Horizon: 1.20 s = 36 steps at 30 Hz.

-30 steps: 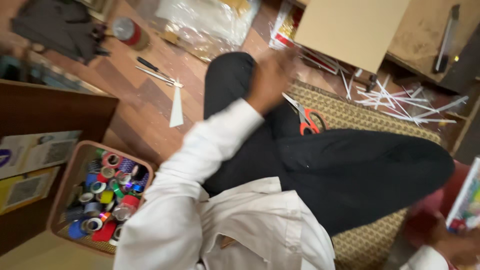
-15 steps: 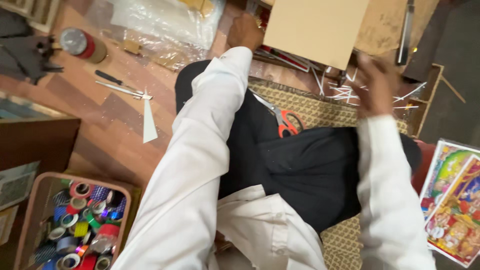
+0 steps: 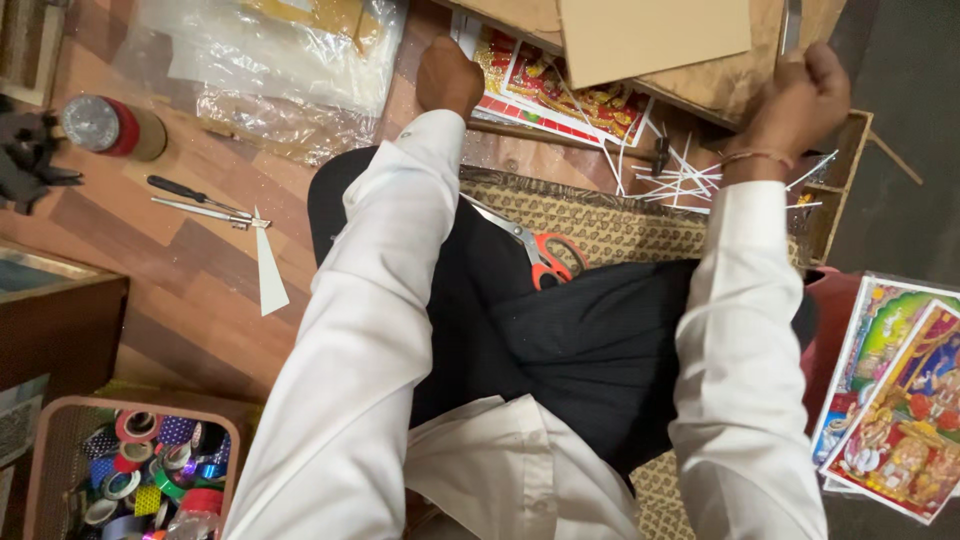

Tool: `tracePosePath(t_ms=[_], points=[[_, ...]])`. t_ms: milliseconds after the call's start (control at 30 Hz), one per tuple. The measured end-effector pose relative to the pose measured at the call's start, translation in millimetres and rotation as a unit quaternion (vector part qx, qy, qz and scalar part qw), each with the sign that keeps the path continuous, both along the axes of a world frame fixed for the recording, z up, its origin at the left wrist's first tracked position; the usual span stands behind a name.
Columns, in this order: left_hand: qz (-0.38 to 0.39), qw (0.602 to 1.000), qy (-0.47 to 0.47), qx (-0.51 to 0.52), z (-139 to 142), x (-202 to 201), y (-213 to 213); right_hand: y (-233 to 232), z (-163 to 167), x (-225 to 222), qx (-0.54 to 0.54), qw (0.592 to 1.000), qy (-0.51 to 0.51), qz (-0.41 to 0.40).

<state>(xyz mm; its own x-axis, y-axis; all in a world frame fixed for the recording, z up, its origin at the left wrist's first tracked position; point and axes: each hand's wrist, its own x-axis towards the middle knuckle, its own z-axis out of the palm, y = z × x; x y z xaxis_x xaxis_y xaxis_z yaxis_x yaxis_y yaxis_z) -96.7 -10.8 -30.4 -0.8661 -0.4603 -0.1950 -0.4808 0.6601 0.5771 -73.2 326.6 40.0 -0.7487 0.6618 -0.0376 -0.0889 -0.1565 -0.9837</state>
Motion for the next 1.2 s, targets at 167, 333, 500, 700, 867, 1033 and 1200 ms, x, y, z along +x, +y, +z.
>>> tracePosePath(t_ms=[167,333,500,700,867,1033,1200], points=[[-0.033,0.998,-0.002,-0.049,-1.7,4.6,-1.4,-48.9,-32.7,30.0,0.16,0.958,-0.138,0.192],[-0.024,0.997,-0.066,0.015,6.6,8.6,-7.0,-92.2,-45.6,36.6,0.513,0.808,-0.229,0.177],[0.063,0.983,-0.047,0.165,9.7,7.7,-9.9,-95.6,-31.1,24.1,0.428,0.779,-0.436,0.143],[0.022,0.985,-0.011,0.17,8.6,11.9,-6.1,-118.4,-24.1,23.0,0.465,0.753,-0.451,0.113],[0.043,0.988,-0.058,0.139,13.9,11.6,-8.7,-122.2,-30.6,25.7,0.438,0.753,-0.464,0.162],[0.097,0.989,-0.073,0.088,16.3,14.0,-10.9,-122.4,-35.9,24.5,0.445,0.757,-0.46,0.133],[0.136,0.98,-0.048,0.135,16.2,16.6,-16.4,-125.6,-31.8,24.2,0.404,0.76,-0.49,0.136]])
